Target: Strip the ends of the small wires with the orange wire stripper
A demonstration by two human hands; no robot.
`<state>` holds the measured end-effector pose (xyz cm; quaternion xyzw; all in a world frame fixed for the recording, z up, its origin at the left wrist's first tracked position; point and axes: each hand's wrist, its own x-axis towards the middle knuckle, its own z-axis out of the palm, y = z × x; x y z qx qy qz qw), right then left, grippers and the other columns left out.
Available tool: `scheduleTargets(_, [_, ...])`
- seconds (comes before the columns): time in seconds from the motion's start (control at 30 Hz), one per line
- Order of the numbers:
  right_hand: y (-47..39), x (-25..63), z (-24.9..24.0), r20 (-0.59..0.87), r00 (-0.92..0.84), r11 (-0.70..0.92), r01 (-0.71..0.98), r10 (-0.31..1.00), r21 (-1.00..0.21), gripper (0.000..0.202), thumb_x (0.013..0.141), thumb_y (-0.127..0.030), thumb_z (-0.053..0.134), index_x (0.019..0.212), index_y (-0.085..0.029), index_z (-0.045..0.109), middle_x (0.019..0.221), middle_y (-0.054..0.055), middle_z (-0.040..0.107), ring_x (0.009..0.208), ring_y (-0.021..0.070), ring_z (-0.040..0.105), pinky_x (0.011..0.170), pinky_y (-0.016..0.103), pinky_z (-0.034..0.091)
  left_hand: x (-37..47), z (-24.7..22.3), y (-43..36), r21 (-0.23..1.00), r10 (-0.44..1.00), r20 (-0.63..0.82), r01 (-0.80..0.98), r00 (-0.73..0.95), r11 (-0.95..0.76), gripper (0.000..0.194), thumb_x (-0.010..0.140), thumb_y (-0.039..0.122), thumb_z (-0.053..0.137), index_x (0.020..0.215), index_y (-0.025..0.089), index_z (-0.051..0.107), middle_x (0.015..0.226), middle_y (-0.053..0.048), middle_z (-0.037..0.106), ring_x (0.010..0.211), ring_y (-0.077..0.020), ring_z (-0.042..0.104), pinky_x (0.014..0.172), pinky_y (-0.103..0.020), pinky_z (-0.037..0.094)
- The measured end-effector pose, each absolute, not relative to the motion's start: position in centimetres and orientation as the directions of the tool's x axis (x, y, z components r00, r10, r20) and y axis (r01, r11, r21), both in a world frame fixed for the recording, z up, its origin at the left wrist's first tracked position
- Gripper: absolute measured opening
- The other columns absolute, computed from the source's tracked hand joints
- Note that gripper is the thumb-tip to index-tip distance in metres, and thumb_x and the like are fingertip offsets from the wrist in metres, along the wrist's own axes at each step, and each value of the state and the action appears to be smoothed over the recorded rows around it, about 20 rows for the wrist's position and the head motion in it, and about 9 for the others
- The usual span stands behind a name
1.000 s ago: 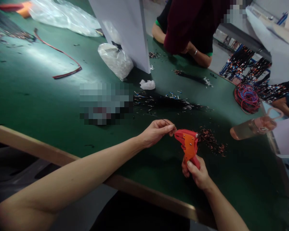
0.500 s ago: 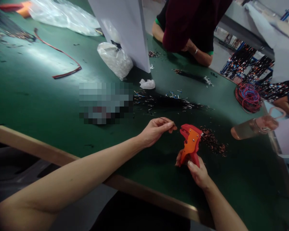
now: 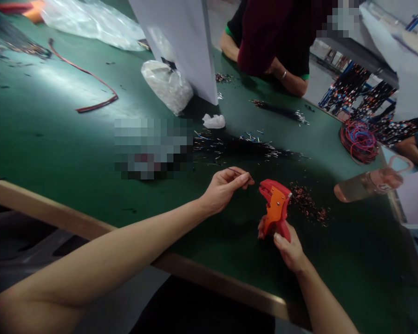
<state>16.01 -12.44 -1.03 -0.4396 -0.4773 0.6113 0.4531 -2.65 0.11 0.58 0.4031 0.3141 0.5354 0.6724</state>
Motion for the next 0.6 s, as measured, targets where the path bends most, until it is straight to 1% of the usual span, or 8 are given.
scheduleTargets(0.17, [-12.3, 16.8, -0.3, -0.071, -0.190, -0.068, 0.022, 0.979, -0.997, 0.043, 0.083, -0.052, 0.060, 0.107, -0.017, 0.063, 0.097, 0.012, 0.063, 0.081, 0.0249, 0.057, 0.075, 0.039, 0.048, -2.7, 0.7, 0.0, 0.897, 0.980, 0.029, -0.438, 0.196, 0.061, 0.031, 0.067, 0.045, 0.078, 0.069, 0.016, 0.065, 0.067, -0.002, 0.069, 0.058, -0.0101, 0.056, 0.060, -0.025, 0.048])
scheduleTargets(0.27, [-12.3, 17.5, 0.0, -0.051, -0.124, -0.026, 0.200, 0.991, -0.979, 0.041, 0.081, -0.049, 0.065, 0.111, -0.020, 0.062, 0.099, 0.010, 0.065, 0.086, 0.0257, 0.059, 0.080, 0.039, 0.048, -2.7, 0.7, 0.0, 0.899, 0.982, 0.044, -0.436, 0.186, 0.043, 0.029, 0.069, 0.043, 0.076, 0.070, 0.016, 0.065, 0.067, -0.002, 0.069, 0.057, -0.0094, 0.055, 0.060, -0.025, 0.047])
scheduleTargets(0.33, [-12.4, 17.9, 0.0, -0.017, -0.079, 0.010, 0.335, 0.997, -0.942, 0.044, 0.080, -0.047, 0.068, 0.116, -0.023, 0.059, 0.102, 0.009, 0.066, 0.090, 0.0267, 0.060, 0.083, 0.040, 0.048, -2.7, 0.6, 0.0, 0.904, 0.982, 0.054, -0.426, 0.183, 0.030, 0.029, 0.070, 0.043, 0.075, 0.070, 0.016, 0.064, 0.068, -0.002, 0.068, 0.058, -0.0095, 0.055, 0.060, -0.025, 0.047])
scheduleTargets(0.4, [-12.4, 18.3, -0.2, 0.038, -0.045, 0.055, 0.464, 0.998, -0.884, 0.049, 0.080, -0.044, 0.068, 0.123, -0.025, 0.055, 0.109, 0.009, 0.065, 0.095, 0.0281, 0.061, 0.086, 0.042, 0.048, -2.6, 0.4, 0.1, 0.911, 0.980, 0.057, -0.412, 0.193, 0.029, 0.030, 0.070, 0.044, 0.075, 0.070, 0.016, 0.064, 0.068, -0.002, 0.068, 0.058, -0.0099, 0.055, 0.061, -0.025, 0.047])
scheduleTargets(0.47, [-12.4, 18.6, -0.4, 0.135, -0.045, 0.135, 0.582, 0.990, -0.802, 0.053, 0.081, -0.042, 0.068, 0.128, -0.026, 0.050, 0.116, 0.010, 0.063, 0.100, 0.0297, 0.061, 0.089, 0.045, 0.048, -2.5, 0.1, 0.3, 0.914, 0.976, 0.043, -0.403, 0.211, 0.047, 0.032, 0.069, 0.045, 0.076, 0.071, 0.016, 0.064, 0.067, -0.002, 0.068, 0.058, -0.0103, 0.056, 0.061, -0.025, 0.047])
scheduleTargets(0.53, [-12.2, 18.6, -0.6, 0.251, -0.099, 0.250, 0.677, 0.963, -0.692, 0.056, 0.081, -0.040, 0.067, 0.130, -0.025, 0.047, 0.120, 0.012, 0.060, 0.105, 0.0314, 0.059, 0.090, 0.047, 0.047, -2.5, -0.2, 0.5, 0.913, 0.975, 0.016, -0.400, 0.220, 0.076, 0.034, 0.067, 0.046, 0.077, 0.071, 0.016, 0.063, 0.065, -0.002, 0.068, 0.058, -0.0101, 0.055, 0.060, -0.025, 0.047])
scheduleTargets(0.6, [-11.9, 18.5, -0.7, 0.333, -0.190, 0.353, 0.759, 0.924, -0.547, 0.055, 0.081, -0.038, 0.068, 0.130, -0.024, 0.048, 0.119, 0.014, 0.061, 0.107, 0.0327, 0.058, 0.091, 0.049, 0.046, -2.5, -0.4, 0.7, 0.908, 0.979, -0.011, -0.407, 0.206, 0.096, 0.035, 0.065, 0.047, 0.078, 0.071, 0.015, 0.063, 0.064, -0.001, 0.067, 0.057, -0.0093, 0.054, 0.059, -0.024, 0.045])
